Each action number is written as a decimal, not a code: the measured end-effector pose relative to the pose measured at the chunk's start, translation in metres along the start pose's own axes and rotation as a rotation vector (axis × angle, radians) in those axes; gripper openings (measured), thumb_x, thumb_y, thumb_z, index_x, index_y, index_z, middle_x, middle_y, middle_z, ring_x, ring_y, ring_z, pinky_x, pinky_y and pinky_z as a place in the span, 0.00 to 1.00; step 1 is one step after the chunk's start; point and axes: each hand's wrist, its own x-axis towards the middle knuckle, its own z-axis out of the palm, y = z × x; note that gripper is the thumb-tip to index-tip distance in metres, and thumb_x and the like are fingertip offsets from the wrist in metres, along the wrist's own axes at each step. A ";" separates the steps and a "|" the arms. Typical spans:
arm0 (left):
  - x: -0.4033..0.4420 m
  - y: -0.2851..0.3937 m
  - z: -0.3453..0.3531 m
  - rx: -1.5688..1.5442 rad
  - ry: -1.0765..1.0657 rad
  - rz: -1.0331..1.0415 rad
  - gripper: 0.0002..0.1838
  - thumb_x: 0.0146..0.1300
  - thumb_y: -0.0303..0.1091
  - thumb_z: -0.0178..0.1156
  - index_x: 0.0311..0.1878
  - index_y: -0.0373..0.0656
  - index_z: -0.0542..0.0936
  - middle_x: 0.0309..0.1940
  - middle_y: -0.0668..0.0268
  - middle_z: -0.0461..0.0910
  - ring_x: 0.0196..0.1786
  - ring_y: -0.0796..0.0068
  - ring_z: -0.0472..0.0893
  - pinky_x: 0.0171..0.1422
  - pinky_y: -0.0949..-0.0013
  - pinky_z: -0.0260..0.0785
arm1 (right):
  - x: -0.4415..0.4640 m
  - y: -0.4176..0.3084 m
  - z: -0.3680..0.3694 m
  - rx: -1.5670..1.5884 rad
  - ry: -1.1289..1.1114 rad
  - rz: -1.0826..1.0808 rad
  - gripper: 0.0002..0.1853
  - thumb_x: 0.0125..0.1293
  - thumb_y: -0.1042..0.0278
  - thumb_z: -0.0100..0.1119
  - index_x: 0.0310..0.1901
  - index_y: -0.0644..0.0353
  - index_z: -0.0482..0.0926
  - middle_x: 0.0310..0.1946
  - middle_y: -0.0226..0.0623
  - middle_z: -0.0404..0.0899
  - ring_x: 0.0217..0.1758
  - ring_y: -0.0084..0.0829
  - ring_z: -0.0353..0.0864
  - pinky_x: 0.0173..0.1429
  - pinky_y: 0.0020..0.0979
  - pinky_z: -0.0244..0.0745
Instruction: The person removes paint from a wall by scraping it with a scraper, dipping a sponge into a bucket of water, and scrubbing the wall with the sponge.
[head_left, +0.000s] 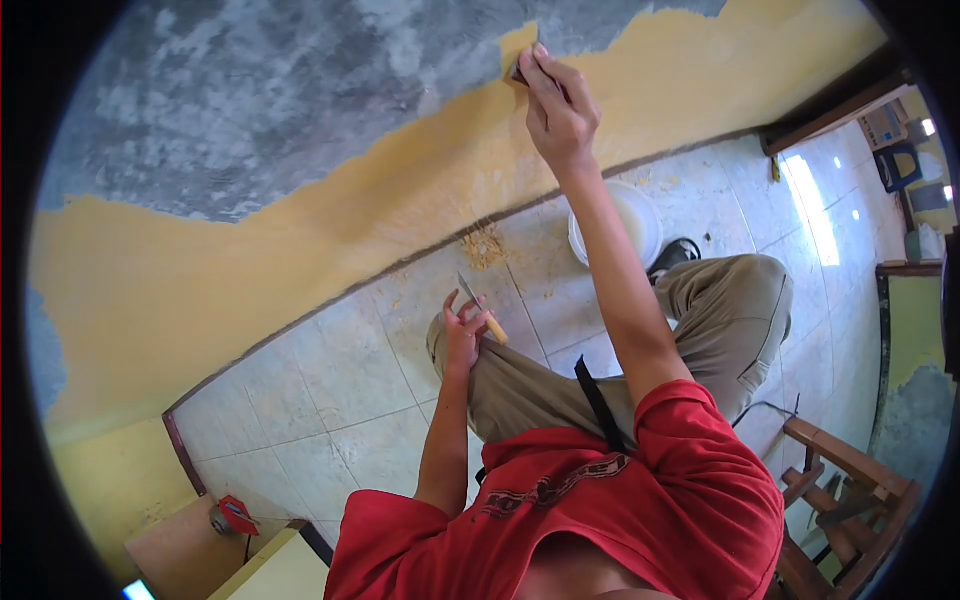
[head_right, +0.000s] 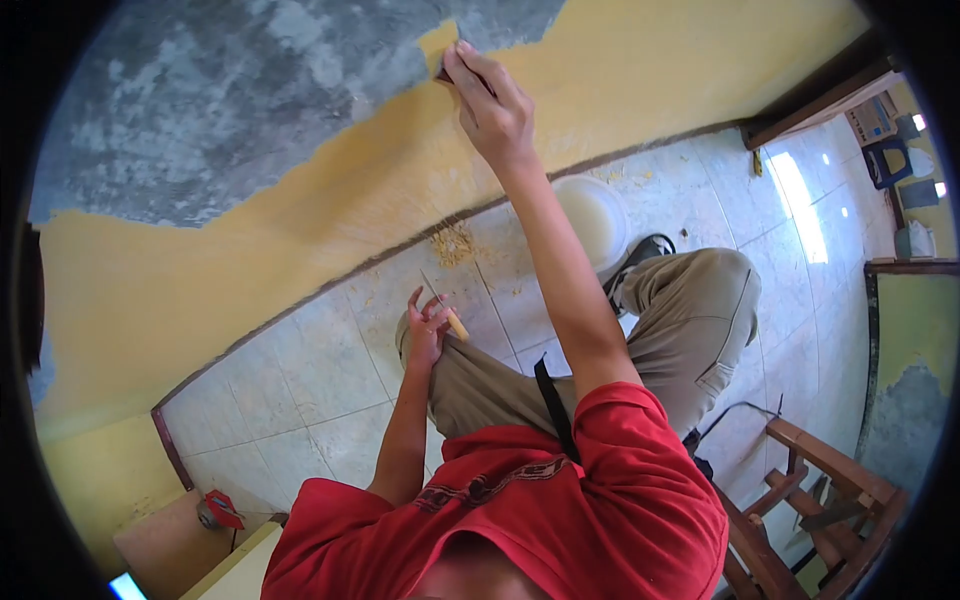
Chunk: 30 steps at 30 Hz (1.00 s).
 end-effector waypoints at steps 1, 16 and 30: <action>-0.002 -0.002 0.001 -0.003 0.005 -0.016 0.44 0.58 0.18 0.65 0.73 0.53 0.52 0.55 0.58 0.75 0.46 0.61 0.84 0.50 0.59 0.82 | 0.002 0.003 -0.004 -0.001 -0.042 -0.013 0.18 0.54 0.85 0.67 0.47 0.61 0.87 0.47 0.37 0.82 0.44 0.33 0.87 0.45 0.30 0.84; 0.005 0.004 0.003 0.038 0.031 -0.050 0.44 0.58 0.19 0.64 0.74 0.56 0.53 0.58 0.59 0.72 0.48 0.63 0.82 0.52 0.59 0.81 | 0.043 0.076 -0.037 -0.095 -0.014 -0.146 0.21 0.54 0.89 0.62 0.50 0.64 0.86 0.44 0.38 0.82 0.41 0.29 0.86 0.44 0.27 0.80; 0.001 -0.003 0.004 0.072 0.009 -0.076 0.44 0.58 0.20 0.65 0.73 0.57 0.54 0.57 0.60 0.72 0.47 0.64 0.81 0.52 0.59 0.81 | 0.050 0.088 -0.053 -0.089 0.020 0.016 0.22 0.57 0.86 0.60 0.52 0.58 0.86 0.42 0.36 0.81 0.32 0.29 0.82 0.31 0.27 0.76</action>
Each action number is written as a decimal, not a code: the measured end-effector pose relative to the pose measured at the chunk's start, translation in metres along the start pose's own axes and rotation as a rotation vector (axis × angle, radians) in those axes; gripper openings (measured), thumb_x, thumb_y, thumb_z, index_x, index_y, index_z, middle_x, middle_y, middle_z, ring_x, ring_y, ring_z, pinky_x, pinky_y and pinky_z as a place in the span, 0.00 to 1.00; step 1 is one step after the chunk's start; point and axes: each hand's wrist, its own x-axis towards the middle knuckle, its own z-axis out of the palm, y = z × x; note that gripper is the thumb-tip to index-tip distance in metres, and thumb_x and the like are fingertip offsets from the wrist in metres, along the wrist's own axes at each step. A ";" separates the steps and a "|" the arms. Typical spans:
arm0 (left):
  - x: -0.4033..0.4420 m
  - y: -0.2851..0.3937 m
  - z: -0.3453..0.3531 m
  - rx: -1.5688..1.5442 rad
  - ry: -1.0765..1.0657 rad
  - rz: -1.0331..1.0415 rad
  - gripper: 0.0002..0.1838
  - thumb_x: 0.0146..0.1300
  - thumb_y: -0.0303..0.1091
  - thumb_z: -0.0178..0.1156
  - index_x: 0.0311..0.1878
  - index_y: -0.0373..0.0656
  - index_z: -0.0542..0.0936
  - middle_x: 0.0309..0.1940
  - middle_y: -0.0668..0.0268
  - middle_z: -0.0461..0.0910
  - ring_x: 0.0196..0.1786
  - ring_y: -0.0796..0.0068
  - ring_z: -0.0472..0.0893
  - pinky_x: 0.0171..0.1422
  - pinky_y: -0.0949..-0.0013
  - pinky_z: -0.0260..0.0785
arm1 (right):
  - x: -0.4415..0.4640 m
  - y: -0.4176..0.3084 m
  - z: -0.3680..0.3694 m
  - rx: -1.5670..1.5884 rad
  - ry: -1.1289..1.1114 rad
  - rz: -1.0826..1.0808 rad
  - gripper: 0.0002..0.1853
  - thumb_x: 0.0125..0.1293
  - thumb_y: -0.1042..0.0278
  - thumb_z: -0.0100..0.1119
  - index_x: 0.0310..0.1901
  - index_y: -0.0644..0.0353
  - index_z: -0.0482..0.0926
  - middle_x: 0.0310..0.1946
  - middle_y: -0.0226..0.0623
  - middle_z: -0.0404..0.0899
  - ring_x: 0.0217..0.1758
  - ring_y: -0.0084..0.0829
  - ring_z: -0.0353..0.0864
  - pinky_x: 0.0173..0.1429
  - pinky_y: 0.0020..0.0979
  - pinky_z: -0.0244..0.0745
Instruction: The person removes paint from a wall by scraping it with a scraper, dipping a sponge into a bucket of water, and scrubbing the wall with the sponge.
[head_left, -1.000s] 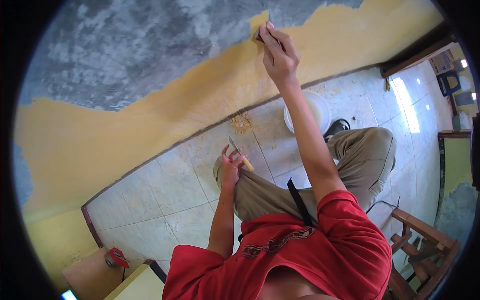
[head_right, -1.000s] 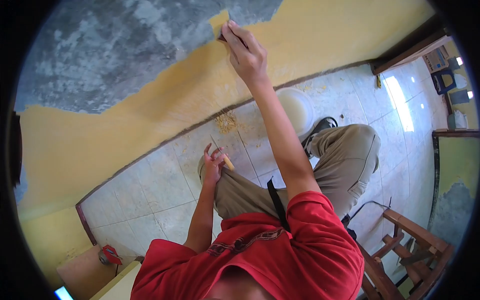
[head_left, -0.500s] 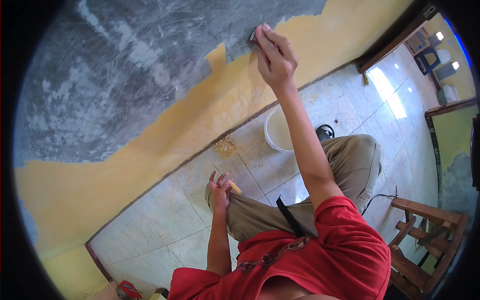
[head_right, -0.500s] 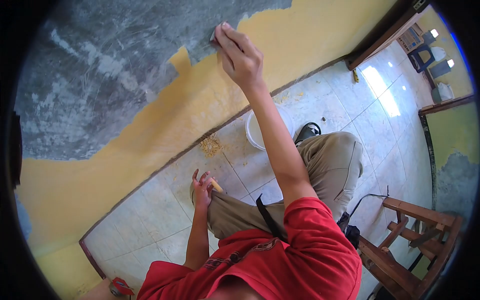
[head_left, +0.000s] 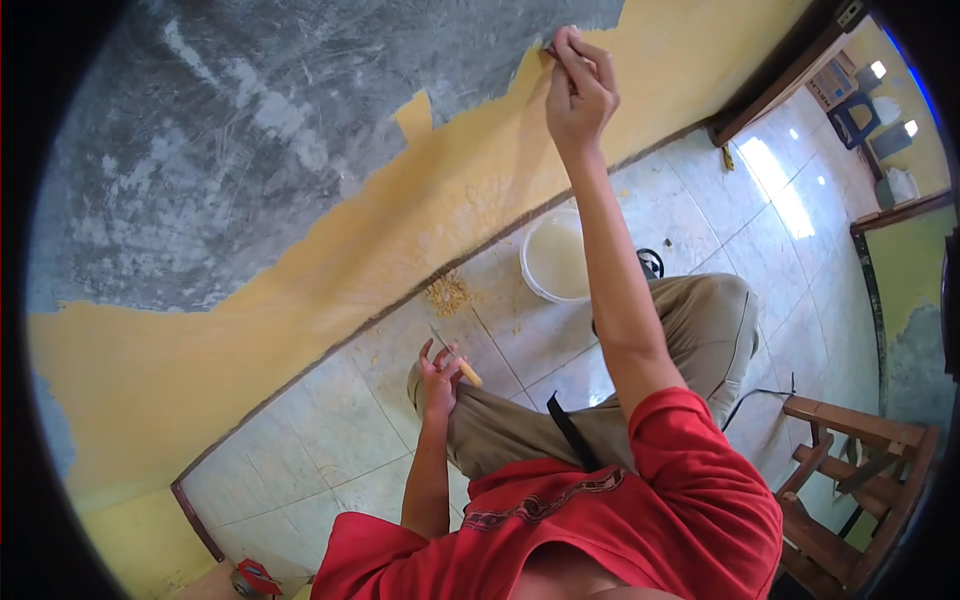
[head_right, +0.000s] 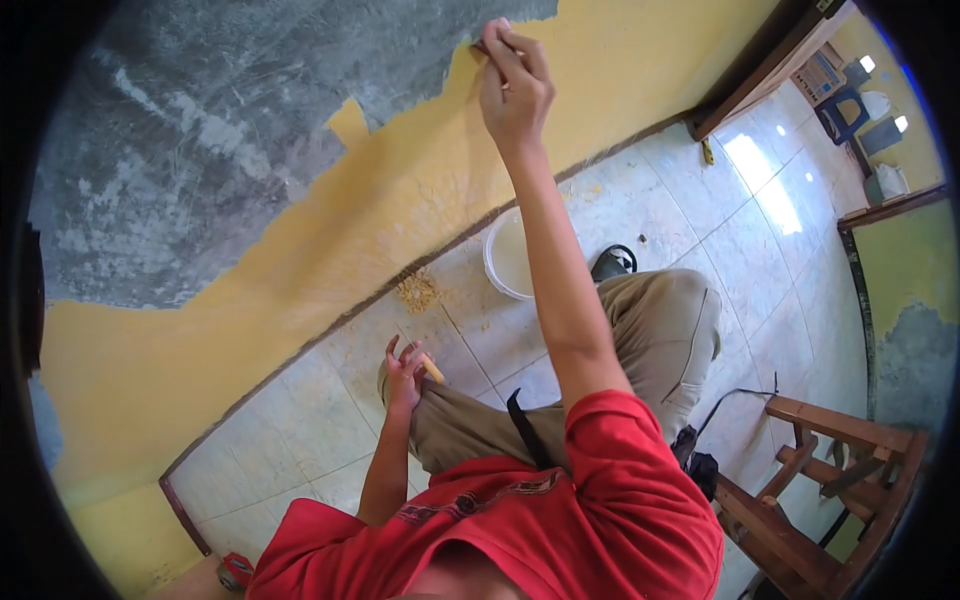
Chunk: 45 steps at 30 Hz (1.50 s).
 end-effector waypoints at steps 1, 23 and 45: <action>0.006 0.002 0.006 -0.003 -0.008 0.014 0.44 0.58 0.20 0.65 0.73 0.57 0.54 0.57 0.60 0.72 0.47 0.64 0.81 0.52 0.59 0.81 | 0.001 -0.005 0.003 0.016 0.005 0.110 0.22 0.56 0.86 0.60 0.52 0.58 0.86 0.43 0.37 0.81 0.34 0.30 0.83 0.34 0.28 0.78; 0.004 -0.009 -0.007 -0.051 -0.016 0.051 0.44 0.58 0.20 0.66 0.72 0.56 0.53 0.57 0.59 0.74 0.48 0.60 0.82 0.51 0.58 0.81 | 0.013 -0.021 0.018 0.570 0.088 0.303 0.23 0.56 0.94 0.51 0.50 0.66 0.85 0.52 0.46 0.79 0.47 0.36 0.84 0.49 0.30 0.81; 0.037 -0.047 -0.074 -0.517 -0.154 0.170 0.32 0.66 0.30 0.63 0.70 0.45 0.61 0.41 0.64 0.79 0.38 0.70 0.81 0.38 0.63 0.78 | -0.298 -0.125 -0.100 0.053 -0.531 1.841 0.10 0.67 0.66 0.58 0.45 0.61 0.81 0.30 0.32 0.80 0.20 0.24 0.77 0.17 0.29 0.65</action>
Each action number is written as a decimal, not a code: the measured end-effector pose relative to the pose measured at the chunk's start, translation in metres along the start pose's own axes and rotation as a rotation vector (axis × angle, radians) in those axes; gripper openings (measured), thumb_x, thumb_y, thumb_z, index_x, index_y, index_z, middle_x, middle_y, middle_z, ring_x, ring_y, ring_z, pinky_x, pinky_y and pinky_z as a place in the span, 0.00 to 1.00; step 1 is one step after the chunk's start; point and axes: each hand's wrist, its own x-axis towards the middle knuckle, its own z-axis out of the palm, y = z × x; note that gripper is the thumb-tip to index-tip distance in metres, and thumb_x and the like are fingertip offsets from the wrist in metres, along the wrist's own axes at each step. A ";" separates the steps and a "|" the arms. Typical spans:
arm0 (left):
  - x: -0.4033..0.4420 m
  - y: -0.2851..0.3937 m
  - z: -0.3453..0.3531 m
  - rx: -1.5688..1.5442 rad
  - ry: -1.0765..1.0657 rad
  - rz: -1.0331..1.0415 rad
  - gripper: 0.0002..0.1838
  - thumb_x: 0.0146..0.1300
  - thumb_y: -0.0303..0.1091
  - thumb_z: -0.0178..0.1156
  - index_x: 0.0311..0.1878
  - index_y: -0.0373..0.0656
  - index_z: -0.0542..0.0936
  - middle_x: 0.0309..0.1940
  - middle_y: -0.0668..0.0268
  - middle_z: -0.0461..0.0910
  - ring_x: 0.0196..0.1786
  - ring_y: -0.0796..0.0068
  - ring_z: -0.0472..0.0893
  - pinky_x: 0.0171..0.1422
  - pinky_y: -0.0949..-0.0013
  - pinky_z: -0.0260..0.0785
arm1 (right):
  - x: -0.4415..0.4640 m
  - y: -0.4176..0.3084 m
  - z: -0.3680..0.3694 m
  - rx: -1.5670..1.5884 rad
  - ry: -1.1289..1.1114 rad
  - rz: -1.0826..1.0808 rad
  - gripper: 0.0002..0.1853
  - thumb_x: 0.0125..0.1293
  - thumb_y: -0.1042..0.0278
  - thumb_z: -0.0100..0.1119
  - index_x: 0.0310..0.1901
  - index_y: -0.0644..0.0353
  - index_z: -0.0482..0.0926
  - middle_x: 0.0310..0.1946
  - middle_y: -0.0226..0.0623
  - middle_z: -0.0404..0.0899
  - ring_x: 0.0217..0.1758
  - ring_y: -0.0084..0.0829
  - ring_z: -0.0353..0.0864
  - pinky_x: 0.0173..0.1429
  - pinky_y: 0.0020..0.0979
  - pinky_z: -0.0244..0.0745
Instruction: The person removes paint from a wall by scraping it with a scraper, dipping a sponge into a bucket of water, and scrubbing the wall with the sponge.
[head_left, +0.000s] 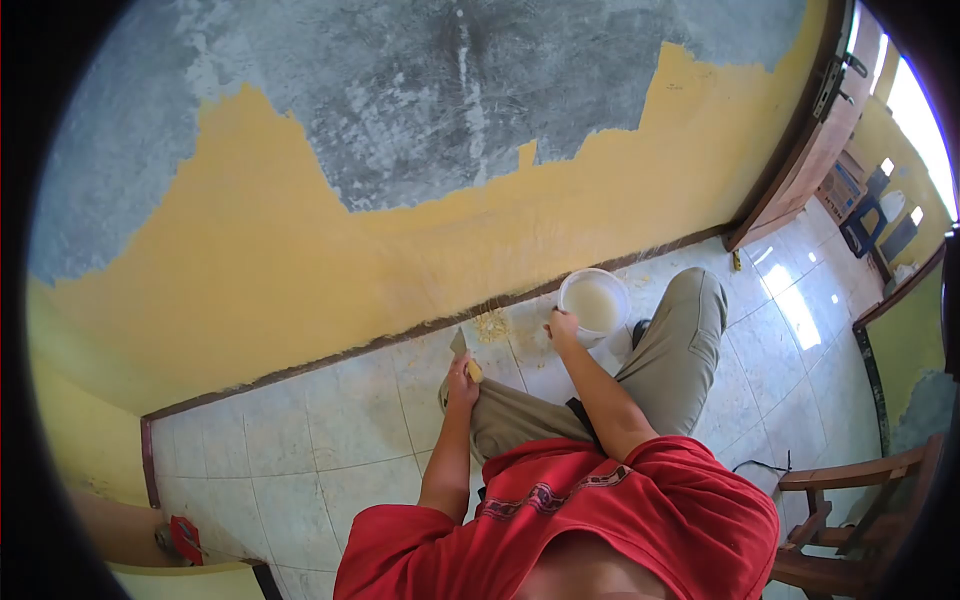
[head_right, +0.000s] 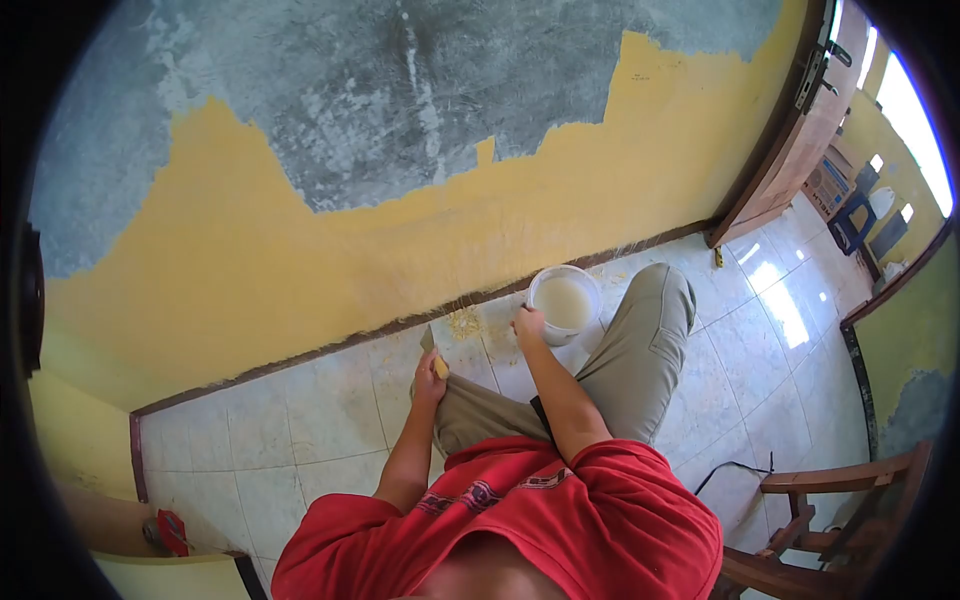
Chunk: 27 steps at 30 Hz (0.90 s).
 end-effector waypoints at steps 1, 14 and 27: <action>-0.014 0.008 0.028 0.089 0.078 0.088 0.32 0.67 0.31 0.62 0.71 0.47 0.60 0.40 0.65 0.79 0.35 0.71 0.80 0.35 0.64 0.77 | -0.014 -0.018 0.004 0.082 -0.083 -0.024 0.10 0.67 0.67 0.57 0.46 0.61 0.81 0.30 0.32 0.80 0.21 0.24 0.78 0.18 0.28 0.66; -0.058 0.322 0.439 1.175 0.194 1.549 0.23 0.70 0.45 0.62 0.58 0.35 0.78 0.46 0.57 0.84 0.48 0.67 0.83 0.55 0.67 0.72 | -0.027 -0.037 -0.050 0.011 -0.153 -0.352 0.16 0.61 0.78 0.57 0.51 0.64 0.80 0.32 0.33 0.79 0.23 0.25 0.79 0.23 0.27 0.71; 0.025 0.413 0.560 1.630 0.567 2.617 0.13 0.58 0.40 0.65 0.45 0.49 0.81 0.31 0.68 0.82 0.34 0.63 0.82 0.36 0.61 0.75 | -0.075 -0.405 -0.025 -0.023 0.278 -1.711 0.17 0.66 0.79 0.59 0.56 0.60 0.82 0.60 0.46 0.74 0.55 0.45 0.79 0.55 0.34 0.76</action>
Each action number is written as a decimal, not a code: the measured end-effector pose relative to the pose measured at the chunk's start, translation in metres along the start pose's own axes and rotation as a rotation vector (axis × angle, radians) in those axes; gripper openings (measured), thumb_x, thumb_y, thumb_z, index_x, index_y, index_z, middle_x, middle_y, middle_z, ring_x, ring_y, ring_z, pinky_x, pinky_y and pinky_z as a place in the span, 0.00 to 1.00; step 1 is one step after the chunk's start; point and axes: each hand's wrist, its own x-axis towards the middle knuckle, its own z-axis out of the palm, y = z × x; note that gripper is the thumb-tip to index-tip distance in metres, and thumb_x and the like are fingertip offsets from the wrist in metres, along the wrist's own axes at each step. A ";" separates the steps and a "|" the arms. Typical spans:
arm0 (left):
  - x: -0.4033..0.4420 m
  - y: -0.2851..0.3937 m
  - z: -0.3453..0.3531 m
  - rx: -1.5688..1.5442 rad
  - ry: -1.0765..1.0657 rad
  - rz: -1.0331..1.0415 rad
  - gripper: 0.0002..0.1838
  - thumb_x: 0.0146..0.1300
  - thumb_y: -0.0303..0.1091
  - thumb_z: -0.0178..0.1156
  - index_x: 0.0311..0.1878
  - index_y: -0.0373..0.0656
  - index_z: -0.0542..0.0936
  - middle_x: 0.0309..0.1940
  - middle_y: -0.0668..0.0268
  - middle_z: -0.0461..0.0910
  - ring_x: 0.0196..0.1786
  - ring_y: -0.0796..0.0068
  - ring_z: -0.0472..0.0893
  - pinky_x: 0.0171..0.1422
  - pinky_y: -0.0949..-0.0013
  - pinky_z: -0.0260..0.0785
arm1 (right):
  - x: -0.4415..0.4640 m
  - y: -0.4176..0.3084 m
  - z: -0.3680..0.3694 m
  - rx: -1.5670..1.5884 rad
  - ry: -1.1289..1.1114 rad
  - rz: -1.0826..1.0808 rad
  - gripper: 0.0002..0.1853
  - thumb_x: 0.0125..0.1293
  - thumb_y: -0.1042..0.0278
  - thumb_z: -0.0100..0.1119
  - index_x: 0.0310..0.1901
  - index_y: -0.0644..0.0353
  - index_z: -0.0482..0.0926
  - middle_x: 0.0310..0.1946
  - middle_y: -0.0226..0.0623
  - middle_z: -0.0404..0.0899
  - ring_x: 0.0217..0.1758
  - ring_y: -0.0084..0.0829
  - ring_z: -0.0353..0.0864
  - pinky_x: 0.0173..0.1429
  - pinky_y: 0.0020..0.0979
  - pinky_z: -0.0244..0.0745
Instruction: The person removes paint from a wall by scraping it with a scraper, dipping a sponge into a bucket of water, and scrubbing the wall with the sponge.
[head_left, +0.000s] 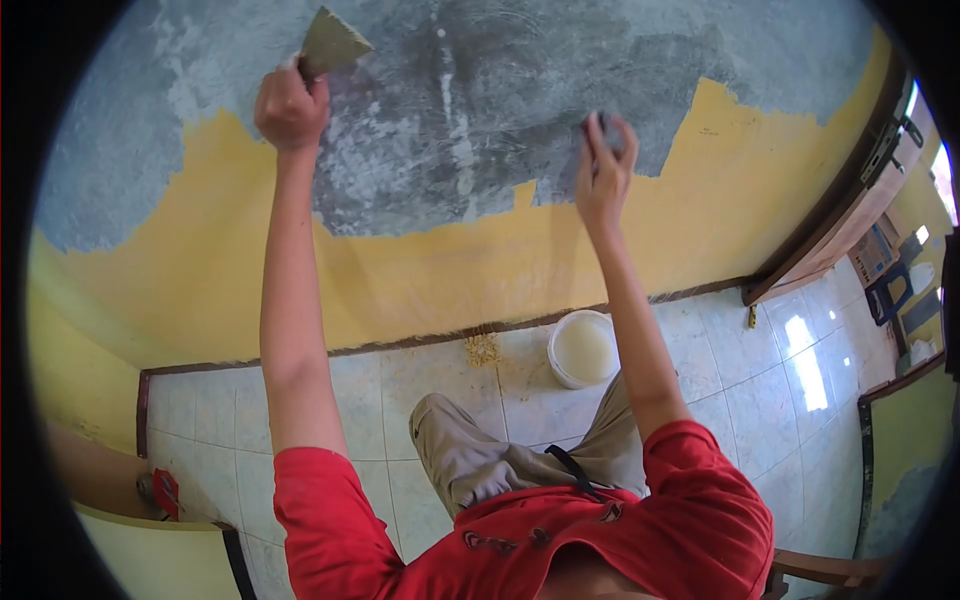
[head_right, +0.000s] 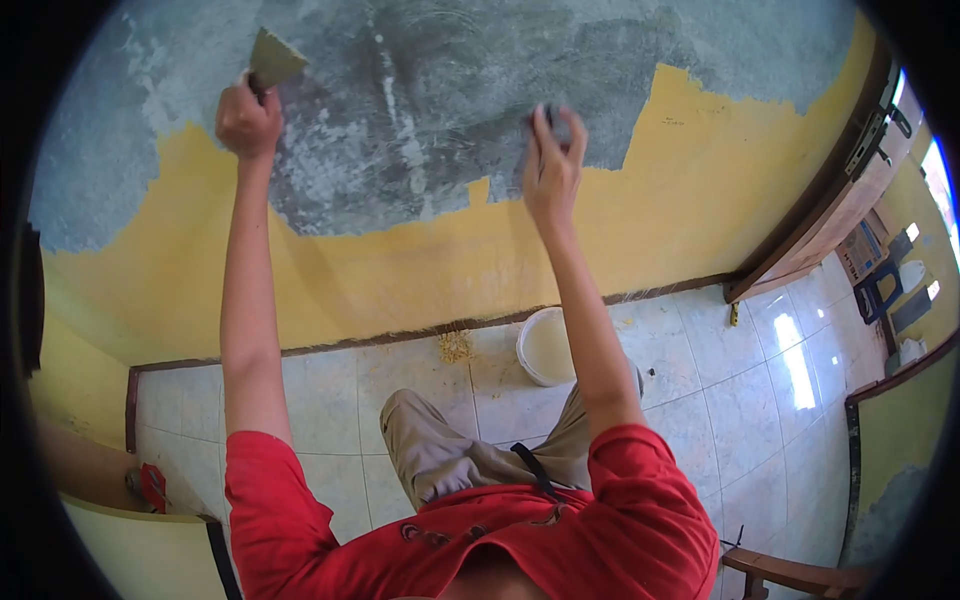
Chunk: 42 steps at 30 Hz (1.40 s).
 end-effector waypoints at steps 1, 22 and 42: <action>-0.002 -0.001 0.000 -0.007 -0.008 0.007 0.13 0.58 0.41 0.65 0.44 0.47 0.81 0.32 0.66 0.82 0.34 0.61 0.82 0.36 0.60 0.74 | 0.021 0.007 0.007 -0.006 0.083 -0.025 0.17 0.65 0.78 0.61 0.56 0.59 0.83 0.60 0.46 0.74 0.55 0.44 0.79 0.53 0.34 0.77; -0.021 -0.020 0.011 0.030 -0.009 0.049 0.20 0.66 0.49 0.62 0.41 0.38 0.81 0.29 0.62 0.80 0.31 0.58 0.81 0.33 0.61 0.73 | 0.083 0.100 -0.064 -0.265 -0.047 -0.112 0.24 0.65 0.72 0.59 0.64 0.49 0.77 0.32 0.36 0.74 0.25 0.40 0.78 0.30 0.37 0.78; -0.014 -0.019 0.015 0.067 0.018 0.043 0.19 0.64 0.50 0.63 0.39 0.40 0.81 0.26 0.64 0.79 0.28 0.60 0.81 0.30 0.62 0.72 | 0.060 0.085 -0.048 -0.086 -0.144 -0.212 0.27 0.64 0.76 0.58 0.65 0.45 0.76 0.36 0.41 0.81 0.30 0.43 0.81 0.33 0.39 0.78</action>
